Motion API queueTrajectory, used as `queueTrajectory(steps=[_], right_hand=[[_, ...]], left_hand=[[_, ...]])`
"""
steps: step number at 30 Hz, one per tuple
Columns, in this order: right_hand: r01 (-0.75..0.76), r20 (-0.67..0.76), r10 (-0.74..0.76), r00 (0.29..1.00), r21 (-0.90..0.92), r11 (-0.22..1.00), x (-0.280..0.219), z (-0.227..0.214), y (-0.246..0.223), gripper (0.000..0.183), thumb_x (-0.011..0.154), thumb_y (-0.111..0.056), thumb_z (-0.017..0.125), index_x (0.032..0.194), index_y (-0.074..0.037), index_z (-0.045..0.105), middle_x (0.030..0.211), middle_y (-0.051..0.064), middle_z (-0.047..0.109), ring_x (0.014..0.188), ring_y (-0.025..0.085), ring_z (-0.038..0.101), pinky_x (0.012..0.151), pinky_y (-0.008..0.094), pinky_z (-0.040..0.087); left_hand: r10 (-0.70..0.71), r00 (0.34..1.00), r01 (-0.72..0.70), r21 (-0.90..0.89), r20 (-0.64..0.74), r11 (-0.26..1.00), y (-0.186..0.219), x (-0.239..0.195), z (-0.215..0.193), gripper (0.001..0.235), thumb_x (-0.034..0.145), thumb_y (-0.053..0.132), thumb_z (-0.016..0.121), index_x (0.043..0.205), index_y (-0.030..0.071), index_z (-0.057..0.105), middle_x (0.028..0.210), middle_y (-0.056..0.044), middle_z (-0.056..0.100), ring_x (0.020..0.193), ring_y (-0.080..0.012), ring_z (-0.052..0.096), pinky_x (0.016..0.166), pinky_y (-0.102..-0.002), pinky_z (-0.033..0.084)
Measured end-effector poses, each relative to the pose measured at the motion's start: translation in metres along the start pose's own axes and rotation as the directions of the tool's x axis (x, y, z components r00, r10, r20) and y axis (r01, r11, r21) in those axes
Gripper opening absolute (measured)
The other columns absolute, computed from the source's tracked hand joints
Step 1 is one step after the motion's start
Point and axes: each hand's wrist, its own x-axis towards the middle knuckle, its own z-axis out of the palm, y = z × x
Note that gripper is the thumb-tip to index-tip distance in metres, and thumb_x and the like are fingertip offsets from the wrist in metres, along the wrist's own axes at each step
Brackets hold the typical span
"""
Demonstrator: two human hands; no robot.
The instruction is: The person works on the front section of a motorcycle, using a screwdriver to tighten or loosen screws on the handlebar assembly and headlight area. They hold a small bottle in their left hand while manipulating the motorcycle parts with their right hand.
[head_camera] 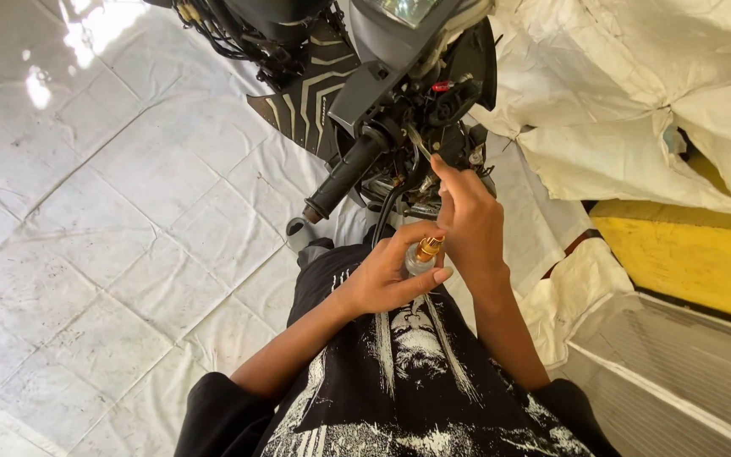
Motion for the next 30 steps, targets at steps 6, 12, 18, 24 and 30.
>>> queueTrajectory(steps=[6,12,18,24,30], right_hand=[[-0.092,0.114,0.091,0.989,0.002,0.996,-0.020,-0.022,-0.003,0.043,0.100,-0.008,0.050,0.134,-0.025,0.070,0.083,0.003,0.059,0.083,0.031,0.070,0.070,0.043,0.056],[0.013,0.065,-0.023,0.998,0.143,0.990,0.002,-0.015,0.001,0.040,0.102,-0.002,0.048,0.133,-0.014,0.070,0.079,0.006,0.059,0.077,0.030,0.067,0.069,0.040,0.055],[0.030,0.070,-0.040,0.997,0.143,0.989,0.003,-0.017,0.007,0.037,0.104,-0.005,0.047,0.130,-0.012,0.072,0.078,0.006,0.061,0.077,0.029,0.068,0.069,0.038,0.054],[0.048,0.112,-0.069,0.991,0.182,0.982,-0.003,-0.031,0.009,0.034,0.101,-0.004,0.050,0.127,-0.011,0.071,0.078,0.010,0.062,0.071,0.030,0.068,0.063,0.041,0.054],[0.113,-0.012,-0.115,0.993,0.292,0.950,0.021,-0.005,0.026,0.032,0.103,-0.002,0.052,0.121,-0.010,0.077,0.076,0.006,0.066,0.063,0.022,0.065,0.058,0.031,0.051]], left_hand=[[-0.003,1.000,0.003,0.006,0.007,1.000,-0.003,-0.002,0.000,0.050,0.092,-0.003,0.074,0.136,-0.003,0.051,0.087,-0.013,0.071,0.073,-0.0199,0.065,0.073,-0.035,0.055],[0.055,0.998,-0.055,0.036,0.005,0.998,-0.011,0.002,0.000,0.051,0.091,-0.003,0.074,0.135,-0.002,0.050,0.085,-0.013,0.072,0.071,-0.0212,0.066,0.071,-0.037,0.055],[0.065,0.997,-0.061,0.089,-0.043,0.994,-0.017,-0.006,0.003,0.049,0.090,-0.003,0.076,0.131,-0.004,0.050,0.085,-0.013,0.073,0.071,-0.0220,0.068,0.071,-0.036,0.056],[0.081,0.994,-0.061,0.226,-0.079,0.972,-0.013,-0.006,0.011,0.049,0.089,0.000,0.077,0.131,-0.003,0.053,0.086,-0.014,0.073,0.070,-0.0245,0.070,0.070,-0.038,0.057],[0.107,0.988,-0.070,0.301,-0.108,0.951,-0.019,0.002,0.020,0.047,0.089,0.002,0.078,0.130,-0.004,0.055,0.086,-0.013,0.073,0.071,-0.0248,0.071,0.069,-0.038,0.058]])
